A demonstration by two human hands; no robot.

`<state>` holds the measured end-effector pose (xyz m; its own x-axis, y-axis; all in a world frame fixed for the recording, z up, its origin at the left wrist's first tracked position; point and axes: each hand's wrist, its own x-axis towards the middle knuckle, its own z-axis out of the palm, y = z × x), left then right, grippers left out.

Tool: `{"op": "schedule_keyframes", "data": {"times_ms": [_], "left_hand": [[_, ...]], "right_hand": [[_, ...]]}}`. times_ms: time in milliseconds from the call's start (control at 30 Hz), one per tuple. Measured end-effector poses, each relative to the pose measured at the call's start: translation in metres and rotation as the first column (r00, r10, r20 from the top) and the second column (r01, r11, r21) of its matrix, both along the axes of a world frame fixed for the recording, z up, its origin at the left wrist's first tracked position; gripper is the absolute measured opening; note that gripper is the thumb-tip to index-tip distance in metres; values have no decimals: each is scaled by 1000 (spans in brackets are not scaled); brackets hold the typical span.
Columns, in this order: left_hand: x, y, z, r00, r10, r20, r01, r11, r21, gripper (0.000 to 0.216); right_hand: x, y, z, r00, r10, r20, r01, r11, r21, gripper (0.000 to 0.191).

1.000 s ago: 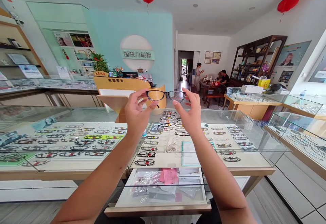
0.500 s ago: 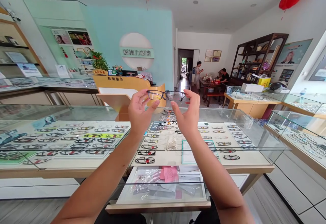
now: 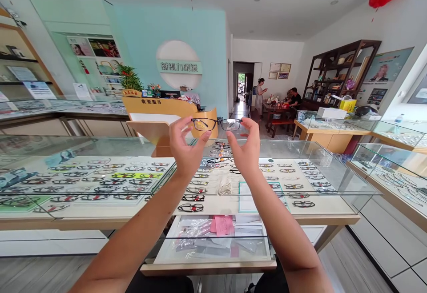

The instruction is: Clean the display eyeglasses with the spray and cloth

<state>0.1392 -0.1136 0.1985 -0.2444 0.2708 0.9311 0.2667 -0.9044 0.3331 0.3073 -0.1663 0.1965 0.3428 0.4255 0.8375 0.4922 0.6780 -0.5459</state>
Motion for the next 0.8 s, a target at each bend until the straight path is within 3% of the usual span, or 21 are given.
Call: {"op": "schedule_keyframes", "data": {"times_ms": [233,533,800], "left_hand": [[1,3,-3,998,51,-29,-50,997,60,55],[2,8,-2,994,-86,72,101,964,-247,53],[2,3,0,996,-55,74,73,960,-272,51]], "right_hand": [[1,3,-3,997,60,-43,-61,998,-13,49],[-3,0,6,997,-69,-24,68,996,-58,46],[-3,2,4,997,-69,-43,64,991,-114,45]]}}
